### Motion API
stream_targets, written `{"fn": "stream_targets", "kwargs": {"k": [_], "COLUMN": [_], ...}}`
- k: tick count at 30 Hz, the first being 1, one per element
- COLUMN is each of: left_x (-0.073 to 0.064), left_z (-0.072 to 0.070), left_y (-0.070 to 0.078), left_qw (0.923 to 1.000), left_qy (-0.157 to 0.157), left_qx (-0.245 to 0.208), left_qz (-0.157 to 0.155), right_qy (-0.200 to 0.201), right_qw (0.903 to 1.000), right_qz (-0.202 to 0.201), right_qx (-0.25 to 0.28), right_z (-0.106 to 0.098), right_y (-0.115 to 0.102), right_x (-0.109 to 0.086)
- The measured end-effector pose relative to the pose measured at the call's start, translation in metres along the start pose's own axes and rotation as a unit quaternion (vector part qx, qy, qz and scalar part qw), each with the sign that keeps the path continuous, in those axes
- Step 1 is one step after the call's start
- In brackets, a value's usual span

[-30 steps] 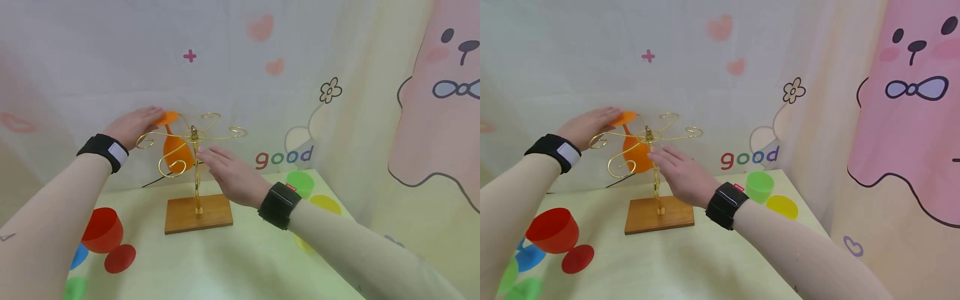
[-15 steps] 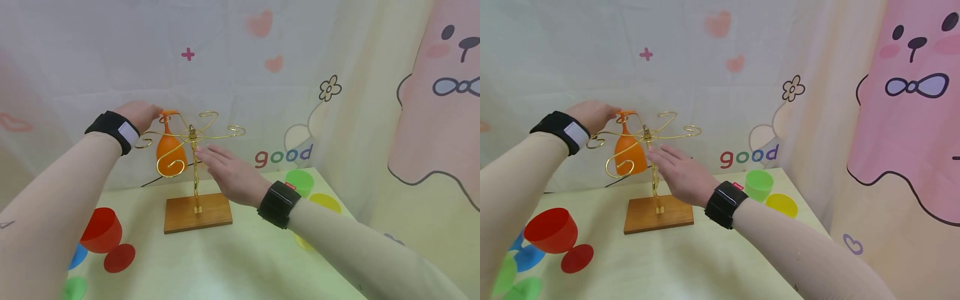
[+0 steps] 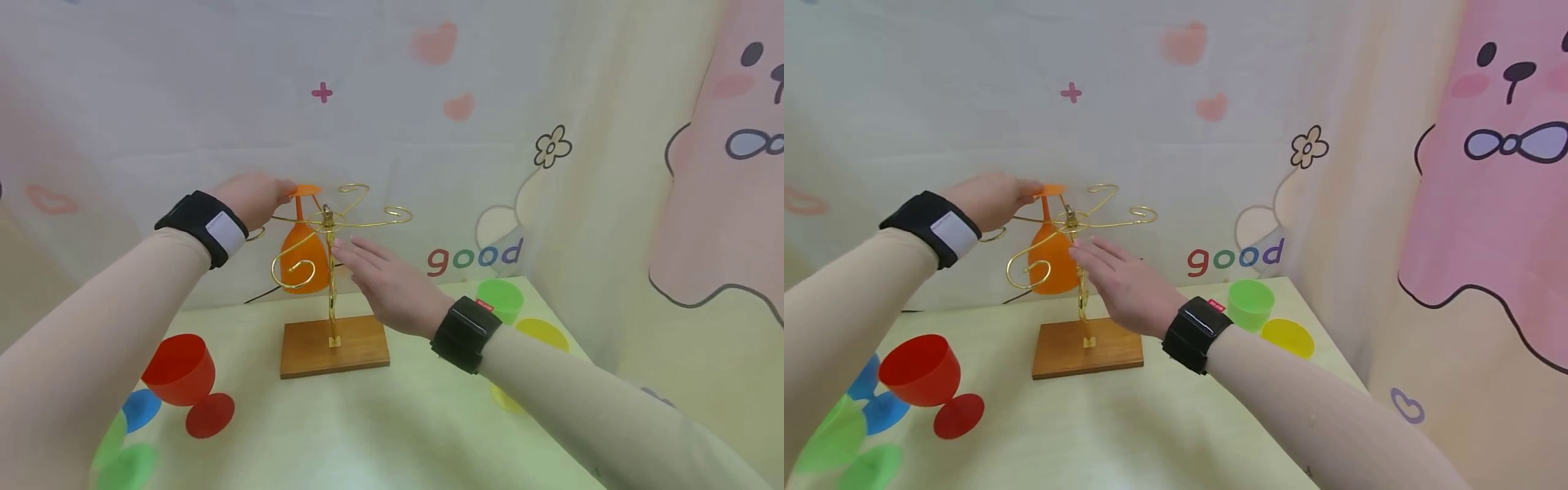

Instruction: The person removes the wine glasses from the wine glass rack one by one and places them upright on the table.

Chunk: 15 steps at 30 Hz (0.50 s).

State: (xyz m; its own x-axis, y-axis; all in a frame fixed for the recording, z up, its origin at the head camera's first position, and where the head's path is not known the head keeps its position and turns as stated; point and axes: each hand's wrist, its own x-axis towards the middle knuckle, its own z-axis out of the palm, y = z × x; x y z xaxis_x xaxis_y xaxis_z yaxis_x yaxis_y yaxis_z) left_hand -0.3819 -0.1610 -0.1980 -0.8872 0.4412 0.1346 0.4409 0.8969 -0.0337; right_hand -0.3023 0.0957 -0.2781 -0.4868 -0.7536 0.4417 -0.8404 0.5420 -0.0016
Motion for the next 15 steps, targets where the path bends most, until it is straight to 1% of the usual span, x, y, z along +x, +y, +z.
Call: {"fn": "stream_targets", "kwargs": {"k": [1, 2, 5, 8, 10, 12, 15], "left_x": [-0.004, -0.009, -0.021, -0.031, -0.039, -0.047, -0.061], "left_z": [0.0, 0.001, 0.003, 0.008, 0.011, 0.014, 0.019], "left_y": [0.001, 0.001, 0.0, -0.008, -0.015, -0.023, -0.032], "left_qw": [0.9999, 0.9998, 0.9996, 0.9988, 0.9977, 0.9971, 0.9968], "left_qy": [0.008, 0.013, 0.019, 0.037, 0.06, 0.072, 0.078], "left_qx": [-0.002, -0.005, -0.018, -0.026, -0.023, -0.018, -0.011], "left_qz": [0.01, 0.014, 0.014, 0.019, 0.024, 0.017, -0.014], "right_qy": [0.0, -0.001, 0.003, 0.015, 0.023, 0.028, 0.03], "right_qw": [1.0, 1.0, 0.9999, 0.9997, 0.9996, 0.9994, 0.9993], "right_qz": [0.002, 0.004, 0.007, 0.0, -0.006, -0.012, -0.017], "right_qx": [0.002, 0.004, 0.014, 0.018, 0.017, 0.016, 0.016], "right_z": [-0.001, -0.002, -0.003, -0.003, -0.002, -0.001, 0.0], "right_y": [0.0, 0.0, 0.001, 0.002, 0.002, 0.001, -0.001], "right_x": [-0.001, -0.001, -0.002, -0.003, -0.003, -0.002, -0.001]}}
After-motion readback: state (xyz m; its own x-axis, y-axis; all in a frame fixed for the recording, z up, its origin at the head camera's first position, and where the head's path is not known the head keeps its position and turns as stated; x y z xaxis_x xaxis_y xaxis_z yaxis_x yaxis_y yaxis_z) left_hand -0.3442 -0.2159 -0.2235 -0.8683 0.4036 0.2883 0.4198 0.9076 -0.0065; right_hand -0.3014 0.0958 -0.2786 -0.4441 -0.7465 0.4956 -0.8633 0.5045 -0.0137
